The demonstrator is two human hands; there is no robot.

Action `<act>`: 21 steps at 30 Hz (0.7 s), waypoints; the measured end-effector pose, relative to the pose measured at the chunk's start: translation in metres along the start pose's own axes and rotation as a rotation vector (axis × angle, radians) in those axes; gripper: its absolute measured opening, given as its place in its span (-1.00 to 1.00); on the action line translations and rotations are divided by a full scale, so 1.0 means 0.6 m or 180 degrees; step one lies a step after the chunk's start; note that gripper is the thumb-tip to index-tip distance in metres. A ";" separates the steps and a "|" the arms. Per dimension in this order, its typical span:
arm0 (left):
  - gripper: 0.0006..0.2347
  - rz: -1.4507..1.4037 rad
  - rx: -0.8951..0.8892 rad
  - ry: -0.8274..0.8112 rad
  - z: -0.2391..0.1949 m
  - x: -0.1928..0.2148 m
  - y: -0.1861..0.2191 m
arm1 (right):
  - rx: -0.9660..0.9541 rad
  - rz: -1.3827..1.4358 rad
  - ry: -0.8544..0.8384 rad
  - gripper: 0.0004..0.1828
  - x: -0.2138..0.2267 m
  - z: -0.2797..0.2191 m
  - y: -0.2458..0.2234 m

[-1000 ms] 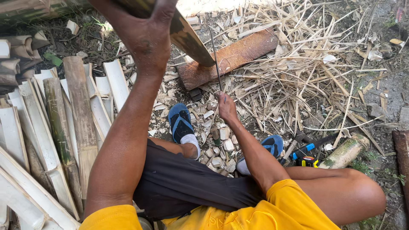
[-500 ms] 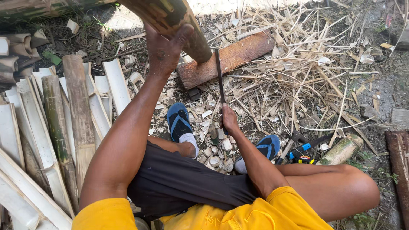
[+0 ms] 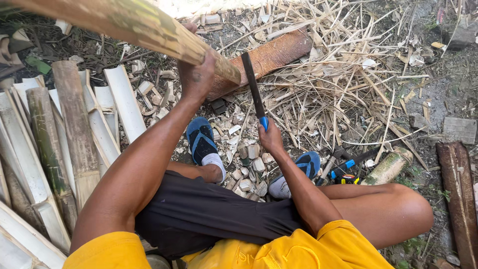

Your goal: The person sits on the ground and uses a hand saw to split long bamboo poles into smaller planks. The person holds the bamboo pole steady with one hand and saws through it with the other, repeating the process for multiple poles.

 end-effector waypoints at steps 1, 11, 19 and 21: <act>-0.44 -0.0065 -0.0223 -0.0042 -0.010 -0.007 0.003 | -0.0027 0.0063 -0.0068 -0.78 0.014 0.009 -0.026; -0.40 -0.0247 -0.0519 -0.0266 -0.029 -0.044 0.011 | 0.2583 0.1250 0.1084 -0.75 0.288 0.038 -0.420; -0.40 -0.0380 -0.0535 -0.0254 -0.032 -0.048 0.021 | 0.0412 -0.0675 -0.0218 -0.59 -0.033 0.161 -0.135; -0.40 -0.0164 -0.0410 -0.0281 -0.043 -0.055 0.027 | 0.0385 -0.0440 -0.0432 -0.69 -0.031 0.172 -0.116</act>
Point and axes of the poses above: each hand's wrist, its own z-axis towards the middle knuckle, its own x-axis out of the back of the hand, y = z × x, the point moved 10 cm from there along z, towards the middle knuckle, and after that the axes turned 7 degrees about x, right-handed, at the moved point
